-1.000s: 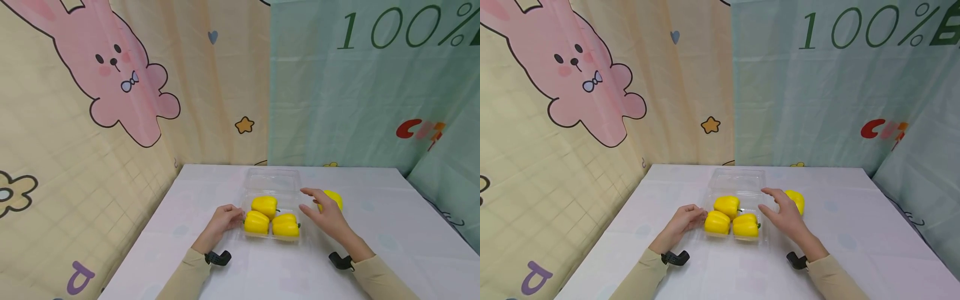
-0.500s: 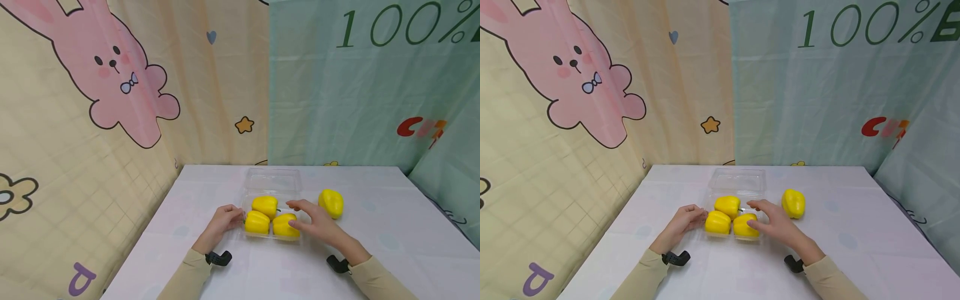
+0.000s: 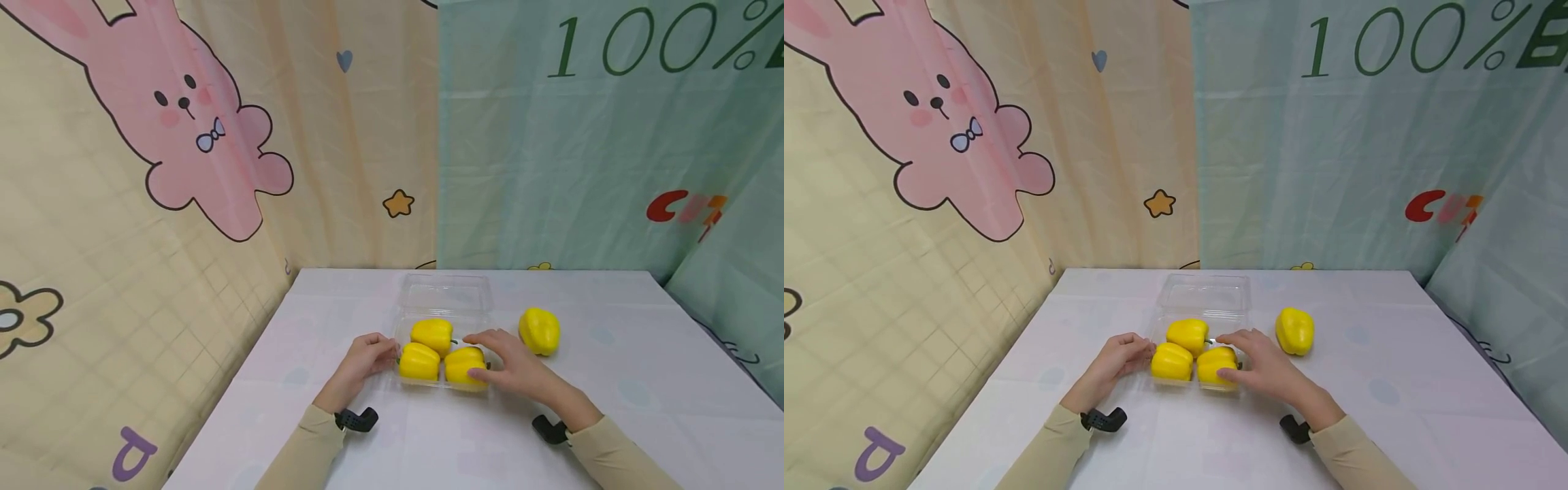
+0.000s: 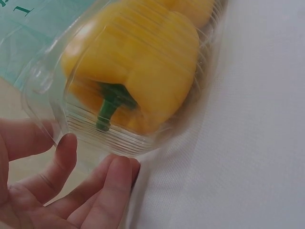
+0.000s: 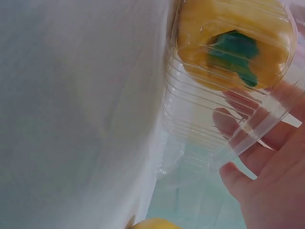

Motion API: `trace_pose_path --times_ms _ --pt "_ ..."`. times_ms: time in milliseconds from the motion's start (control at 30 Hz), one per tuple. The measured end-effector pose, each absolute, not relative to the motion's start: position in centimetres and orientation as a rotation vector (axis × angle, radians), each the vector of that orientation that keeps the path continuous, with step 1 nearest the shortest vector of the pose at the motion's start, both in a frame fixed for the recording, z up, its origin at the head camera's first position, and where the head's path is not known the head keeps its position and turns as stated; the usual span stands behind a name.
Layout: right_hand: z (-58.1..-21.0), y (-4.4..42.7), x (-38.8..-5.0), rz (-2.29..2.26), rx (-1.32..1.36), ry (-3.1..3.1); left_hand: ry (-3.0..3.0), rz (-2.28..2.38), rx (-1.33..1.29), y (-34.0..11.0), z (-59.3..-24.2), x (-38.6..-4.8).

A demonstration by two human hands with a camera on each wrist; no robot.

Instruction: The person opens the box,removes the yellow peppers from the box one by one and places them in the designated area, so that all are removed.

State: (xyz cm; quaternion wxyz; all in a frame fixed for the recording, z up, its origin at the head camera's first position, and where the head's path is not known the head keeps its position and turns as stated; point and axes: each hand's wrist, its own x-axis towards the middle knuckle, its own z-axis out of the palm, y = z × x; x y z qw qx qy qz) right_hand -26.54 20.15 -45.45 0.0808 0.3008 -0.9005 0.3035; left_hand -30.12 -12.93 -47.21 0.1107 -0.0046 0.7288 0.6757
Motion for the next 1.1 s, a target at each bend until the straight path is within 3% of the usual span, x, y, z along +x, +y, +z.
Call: trace_pose_path --times_ms 467,833,1100 --pt "-45.75 20.18 -26.92 0.863 0.944 -2.743 2.118 2.003 0.024 -12.97 -47.27 -29.82" --pt "-45.55 19.56 -26.66 0.98 0.687 -2.88 2.134 2.0 -0.007 -13.04 -47.49 -29.98" --pt "-45.63 19.41 -26.85 0.976 0.681 -2.835 2.121 2.004 -0.001 -12.96 -47.38 -30.09"
